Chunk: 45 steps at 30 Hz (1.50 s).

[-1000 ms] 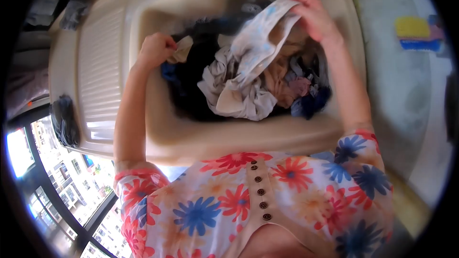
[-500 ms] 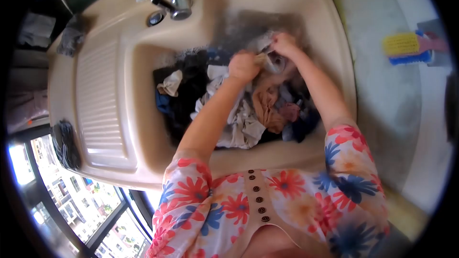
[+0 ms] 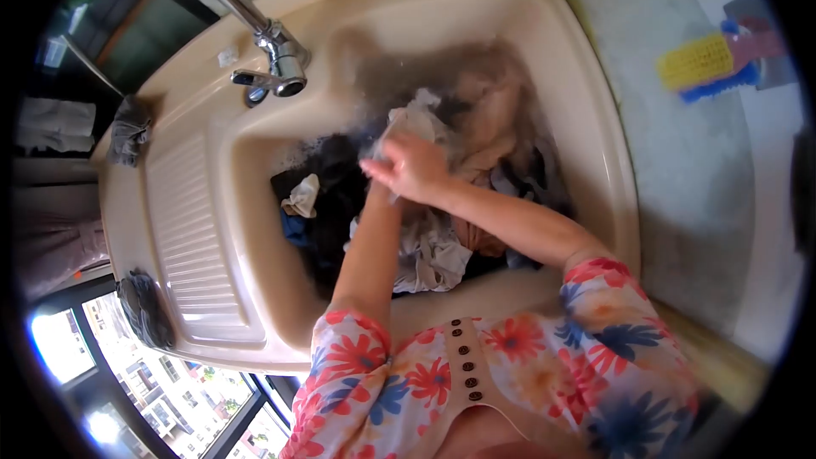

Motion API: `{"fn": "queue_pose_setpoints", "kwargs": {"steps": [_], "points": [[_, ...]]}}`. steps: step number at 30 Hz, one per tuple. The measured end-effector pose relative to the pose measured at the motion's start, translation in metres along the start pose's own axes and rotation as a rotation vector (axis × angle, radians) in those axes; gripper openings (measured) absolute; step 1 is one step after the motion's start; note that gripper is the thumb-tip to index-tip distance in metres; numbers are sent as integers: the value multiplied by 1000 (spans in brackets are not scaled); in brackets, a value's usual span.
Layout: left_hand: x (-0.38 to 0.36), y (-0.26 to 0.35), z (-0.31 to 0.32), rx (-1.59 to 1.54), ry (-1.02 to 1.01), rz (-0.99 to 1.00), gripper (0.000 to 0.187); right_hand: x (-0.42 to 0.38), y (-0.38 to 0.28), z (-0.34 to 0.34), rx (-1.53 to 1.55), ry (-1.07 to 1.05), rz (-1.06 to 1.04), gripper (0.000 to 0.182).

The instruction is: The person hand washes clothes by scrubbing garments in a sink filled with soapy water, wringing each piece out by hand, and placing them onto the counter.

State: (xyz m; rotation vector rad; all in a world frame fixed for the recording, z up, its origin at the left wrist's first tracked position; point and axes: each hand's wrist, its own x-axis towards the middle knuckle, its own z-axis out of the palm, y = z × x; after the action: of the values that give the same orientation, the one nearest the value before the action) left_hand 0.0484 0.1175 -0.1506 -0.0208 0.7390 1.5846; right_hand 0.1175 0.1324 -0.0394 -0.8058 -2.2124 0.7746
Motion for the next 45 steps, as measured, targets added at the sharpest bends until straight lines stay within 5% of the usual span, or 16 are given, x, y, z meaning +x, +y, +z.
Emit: {"fn": "queue_pose_setpoints", "kwargs": {"steps": [2, 5, 9, 10, 15, 16, 18, 19, 22, 27, 30, 32, 34, 36, 41, 45], "points": [[-13, -19, 1, -48, 112, 42, 32, -3, 23, 23, -155, 114, -172, 23], [-10, -13, 2, -70, 112, -91, 30, 24, 100, 20, -86, -209, 455, 49], [-20, 47, 46, 216, 222, 26, 31, 26, 159, -26, 124, 176, 587, 50], [-19, 62, 33, 213, 204, 22, 35, 36, 159, -54, 47, 125, 924, 46], [4, 15, 6, 1021, 78, 363, 38, -13, 146, -7, -240, 81, 216, 61], [8, 12, -1, 913, 111, 219, 40, -6, 145, -10, -263, -329, 367, 59], [13, 16, -20, 705, 171, -66, 43, 9, 162, -34, -175, -371, 482, 54], [32, 10, -80, 786, -164, 223, 45, 17, 169, -49, -101, -135, 655, 49], [-19, 39, 25, 126, 74, -178, 46, 18, 174, -19, -112, -4, 599, 46], [11, 23, -19, -232, -261, -327, 51, -28, 23, 3, -172, -120, 27, 30], [20, -24, -51, -180, -444, 85, 42, -28, 33, 44, -103, 178, -357, 22], [29, -54, -78, 109, -351, 371, 39, 3, 74, 61, 421, 53, 588, 20], [20, -39, -51, 140, -94, 230, 35, 8, 139, 52, 22, -122, 124, 20], [3, -26, -10, -19, 254, -110, 32, -4, 89, 27, -169, -138, 299, 20], [-3, -15, -1, 30, 180, -46, 31, -26, 27, 21, -31, 19, -42, 15], [-18, 29, 56, 181, 181, 1, 35, 4, 166, 36, 192, -81, 478, 45]]}}
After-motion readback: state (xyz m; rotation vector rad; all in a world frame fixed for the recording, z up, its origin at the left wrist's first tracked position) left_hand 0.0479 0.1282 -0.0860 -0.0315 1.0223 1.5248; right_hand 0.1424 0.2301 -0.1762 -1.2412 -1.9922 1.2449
